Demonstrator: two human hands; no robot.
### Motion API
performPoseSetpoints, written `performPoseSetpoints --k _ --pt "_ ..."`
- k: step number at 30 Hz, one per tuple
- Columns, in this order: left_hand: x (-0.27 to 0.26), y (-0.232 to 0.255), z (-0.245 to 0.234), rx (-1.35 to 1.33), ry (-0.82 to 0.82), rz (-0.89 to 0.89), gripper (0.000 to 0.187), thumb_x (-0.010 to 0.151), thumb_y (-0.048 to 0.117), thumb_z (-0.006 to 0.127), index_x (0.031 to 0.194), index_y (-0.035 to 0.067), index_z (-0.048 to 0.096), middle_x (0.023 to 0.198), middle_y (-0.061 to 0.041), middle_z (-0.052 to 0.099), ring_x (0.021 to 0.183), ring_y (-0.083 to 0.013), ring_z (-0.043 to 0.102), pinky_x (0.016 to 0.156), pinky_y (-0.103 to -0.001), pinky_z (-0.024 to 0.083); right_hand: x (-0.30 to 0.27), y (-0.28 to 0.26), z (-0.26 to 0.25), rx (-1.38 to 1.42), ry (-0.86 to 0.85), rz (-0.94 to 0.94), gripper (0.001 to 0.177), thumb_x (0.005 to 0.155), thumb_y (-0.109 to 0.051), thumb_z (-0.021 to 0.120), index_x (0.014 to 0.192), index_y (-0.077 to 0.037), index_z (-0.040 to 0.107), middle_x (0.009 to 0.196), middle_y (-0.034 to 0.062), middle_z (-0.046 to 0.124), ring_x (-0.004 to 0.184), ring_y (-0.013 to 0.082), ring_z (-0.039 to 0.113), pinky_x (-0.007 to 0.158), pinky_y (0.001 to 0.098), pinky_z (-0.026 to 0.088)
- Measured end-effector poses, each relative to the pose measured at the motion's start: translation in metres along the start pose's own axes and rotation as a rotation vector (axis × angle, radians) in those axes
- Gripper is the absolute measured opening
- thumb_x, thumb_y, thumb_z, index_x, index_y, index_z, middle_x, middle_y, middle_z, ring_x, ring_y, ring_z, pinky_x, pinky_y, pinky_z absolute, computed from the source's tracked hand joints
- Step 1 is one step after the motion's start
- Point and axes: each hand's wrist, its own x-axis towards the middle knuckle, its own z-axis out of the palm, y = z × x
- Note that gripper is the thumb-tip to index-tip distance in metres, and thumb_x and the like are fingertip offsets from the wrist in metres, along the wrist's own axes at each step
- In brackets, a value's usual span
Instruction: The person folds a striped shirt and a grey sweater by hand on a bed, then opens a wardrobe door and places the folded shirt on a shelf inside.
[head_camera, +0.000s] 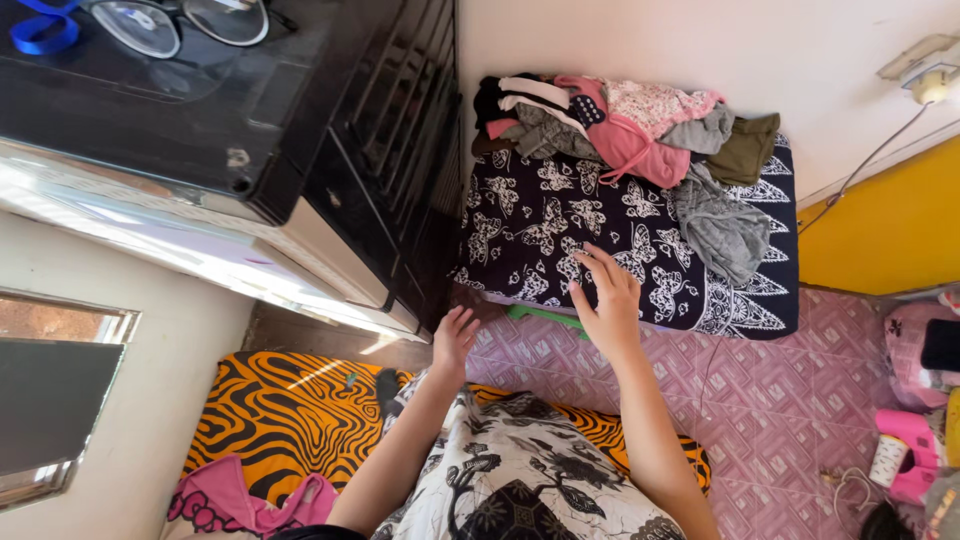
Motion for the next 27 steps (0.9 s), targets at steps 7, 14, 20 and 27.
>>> performPoseSetpoints --k 7,14,20,27 --pt "-0.020 0.011 0.070 0.772 -0.117 0.532 0.042 0.099 0.019 0.058 0.138 0.005 0.060 0.133 -0.013 0.069 0.124 -0.0291 0.067 0.105 -0.039 0.053 -0.053 0.134 0.083 -0.096 -0.196 0.265 0.068 0.094 -0.040 0.063 0.155 -0.021 0.038 0.166 0.0094 0.030 0.153 0.0333 0.027 0.114 0.0687 0.018" --pt "-0.017 0.051 0.103 1.410 -0.271 1.003 0.047 0.096 0.013 0.060 0.141 0.002 0.054 0.147 -0.017 0.057 0.138 -0.0381 0.051 0.117 -0.047 0.040 -0.066 0.169 0.107 -0.192 -0.366 0.378 0.065 0.102 -0.053 0.044 0.160 -0.027 0.029 0.171 0.0044 0.017 0.157 0.0274 0.014 0.117 0.0707 0.006" --pt "0.037 0.052 0.129 1.783 -0.421 0.931 0.054 0.102 0.025 0.053 0.152 0.007 0.045 0.161 -0.012 0.039 0.150 -0.0322 0.032 0.124 -0.051 0.021 -0.032 0.187 0.110 -0.276 -0.322 0.362 0.065 0.101 -0.051 0.045 0.161 -0.031 0.029 0.171 0.0039 0.016 0.157 0.0258 0.016 0.118 0.0708 0.006" --pt "0.102 0.067 0.194 2.003 -0.475 0.786 0.069 0.102 0.037 0.053 0.161 0.014 0.026 0.169 -0.011 0.017 0.155 -0.0323 0.016 0.124 -0.052 0.014 0.034 0.218 0.120 -0.343 -0.238 0.294 0.067 0.100 -0.048 0.048 0.160 -0.029 0.028 0.170 0.0045 0.018 0.156 0.0302 0.017 0.114 0.0733 0.010"
